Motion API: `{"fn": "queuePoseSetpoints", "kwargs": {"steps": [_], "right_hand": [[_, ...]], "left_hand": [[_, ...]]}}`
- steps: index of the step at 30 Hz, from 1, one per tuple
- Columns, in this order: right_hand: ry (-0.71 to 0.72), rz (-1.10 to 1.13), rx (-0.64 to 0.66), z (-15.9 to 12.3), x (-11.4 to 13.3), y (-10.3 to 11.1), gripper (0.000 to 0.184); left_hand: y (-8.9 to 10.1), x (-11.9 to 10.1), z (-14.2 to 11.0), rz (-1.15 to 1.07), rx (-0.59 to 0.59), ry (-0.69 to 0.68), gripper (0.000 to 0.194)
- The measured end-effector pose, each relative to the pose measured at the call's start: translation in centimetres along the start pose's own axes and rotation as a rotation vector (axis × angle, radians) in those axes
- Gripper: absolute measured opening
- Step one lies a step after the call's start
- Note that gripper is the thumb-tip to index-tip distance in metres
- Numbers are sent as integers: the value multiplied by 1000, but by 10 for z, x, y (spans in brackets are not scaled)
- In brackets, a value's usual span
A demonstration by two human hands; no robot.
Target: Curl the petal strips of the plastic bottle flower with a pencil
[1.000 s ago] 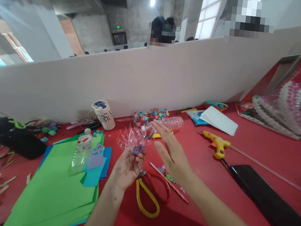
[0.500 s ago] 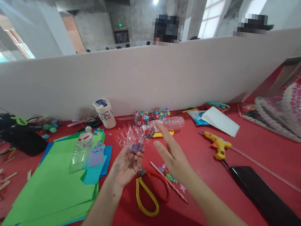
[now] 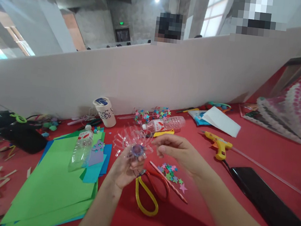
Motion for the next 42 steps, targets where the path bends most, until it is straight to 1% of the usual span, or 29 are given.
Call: {"fn": "queuePoseSetpoints", "kwargs": {"steps": [4, 8, 12, 18, 21, 25, 29, 33, 35, 38, 42], "right_hand": [[-57, -3, 34, -8, 11, -9, 6], [-109, 33, 89, -13, 14, -16, 5], [-138, 58, 82, -15, 13, -17, 8], [-101, -31, -9, -17, 18, -17, 14], [-102, -57, -3, -19, 20, -19, 15], [-145, -4, 0, -21, 21, -22, 15], [-142, 50, -22, -21, 23, -22, 15], [-117, 75, -15, -23, 24, -24, 14], [-110, 86, -7, -24, 23, -24, 13], [-109, 98, 8, -25, 22, -23, 13], [-94, 109, 83, -23, 22, -20, 10]], "left_hand": [[-1, 0, -2, 34, 55, -24, 28], [-2, 1, -4, 20, 59, 3, 30], [-3, -1, -5, 30, 44, -1, 31], [-5, -4, -8, 82, -32, -39, 26], [-5, -4, -8, 93, -64, -49, 26], [-1, -2, -8, 106, -137, -74, 23], [3, -1, -6, 75, -208, -65, 24], [1, 0, -6, 85, -162, -8, 25], [1, 0, -7, 117, -161, 8, 25], [0, -1, -9, 131, -176, 6, 25], [-3, -4, -11, 85, -107, -13, 24]]}}
Point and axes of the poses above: each hand's wrist, its own z-axis towards the middle knuckle, its own y-axis out of the back of the hand, x = y × z, the point moved 2 cm from there along z, towards the middle knuckle, and after that the axes turned 10 degrees about -x, right-handed, at the moved point
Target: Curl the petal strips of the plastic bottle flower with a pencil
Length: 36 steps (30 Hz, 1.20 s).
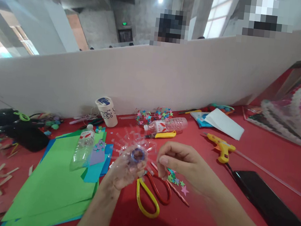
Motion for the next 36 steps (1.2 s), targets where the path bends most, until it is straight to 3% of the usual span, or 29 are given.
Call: {"fn": "queuePoseSetpoints", "kwargs": {"steps": [6, 14, 28, 36], "right_hand": [[-31, 57, 94, 2, -4, 0, 10], [-71, 16, 8, 5, -7, 0, 10], [-88, -26, -43, 2, -3, -1, 10], [-124, -60, -51, -1, 3, -2, 4]], "left_hand": [[0, -2, -1, -4, 68, -5, 20], [0, -3, -1, -6, 41, 20, 29], [6, -2, 3, 1, 27, -50, 27], [7, 0, 5, 20, 33, -17, 23]]}}
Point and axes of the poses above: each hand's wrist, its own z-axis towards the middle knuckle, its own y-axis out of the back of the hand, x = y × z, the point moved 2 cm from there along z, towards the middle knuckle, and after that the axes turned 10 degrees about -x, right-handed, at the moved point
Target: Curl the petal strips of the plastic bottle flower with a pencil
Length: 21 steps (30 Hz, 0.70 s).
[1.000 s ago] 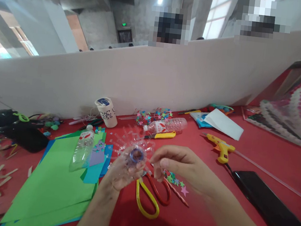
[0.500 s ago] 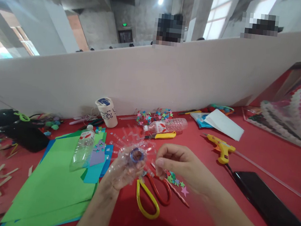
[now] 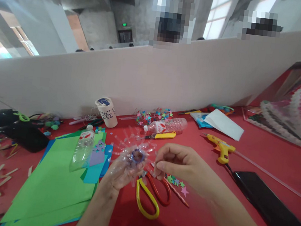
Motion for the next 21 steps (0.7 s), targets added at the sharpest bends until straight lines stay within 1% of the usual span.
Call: {"fn": "queuePoseSetpoints", "kwargs": {"steps": [5, 7, 9, 12, 15, 17, 21], "right_hand": [[-11, 14, 0, -1, -1, 1, 6], [-10, 17, -10, -1, -1, 1, 7], [-15, 18, -28, -1, -2, 0, 8], [-19, 26, -42, 0, -2, -1, 9], [-9, 31, -45, -1, -1, -2, 10], [17, 20, -43, -1, 0, -2, 8], [84, -17, -4, -4, 2, -2, 7]], "left_hand": [[8, 4, 6, 2, 23, 35, 23], [9, 4, 7, -2, 31, 55, 22], [8, 5, 6, -10, 14, 64, 20], [5, 4, 4, -18, -26, 47, 20], [2, 4, 2, -7, 3, 50, 22], [2, 3, 2, -3, 14, 45, 22], [3, 2, 0, -9, -26, -18, 18]]}}
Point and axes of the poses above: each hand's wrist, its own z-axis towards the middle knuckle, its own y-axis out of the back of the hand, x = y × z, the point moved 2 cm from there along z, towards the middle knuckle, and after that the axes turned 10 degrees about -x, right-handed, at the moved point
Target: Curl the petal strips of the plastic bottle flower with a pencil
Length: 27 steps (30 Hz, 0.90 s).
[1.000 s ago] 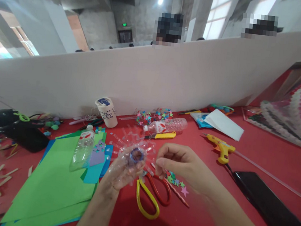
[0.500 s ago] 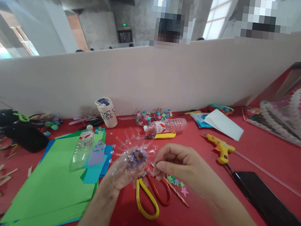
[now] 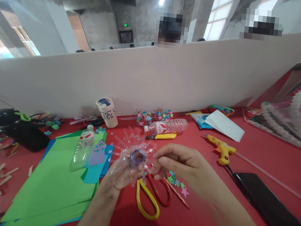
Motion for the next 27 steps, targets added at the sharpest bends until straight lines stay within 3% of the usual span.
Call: {"fn": "queuePoseSetpoints", "kwargs": {"steps": [6, 14, 27], "right_hand": [[17, -53, -20, -3, 2, 2, 8], [-58, 44, 16, -1, 0, 1, 9], [-103, 3, -59, 0, -1, 1, 12]], "left_hand": [[0, -2, -1, 0, 13, -16, 23], [-1, -2, -1, 11, 20, -10, 25], [2, 2, 3, 6, 39, 69, 26]]}}
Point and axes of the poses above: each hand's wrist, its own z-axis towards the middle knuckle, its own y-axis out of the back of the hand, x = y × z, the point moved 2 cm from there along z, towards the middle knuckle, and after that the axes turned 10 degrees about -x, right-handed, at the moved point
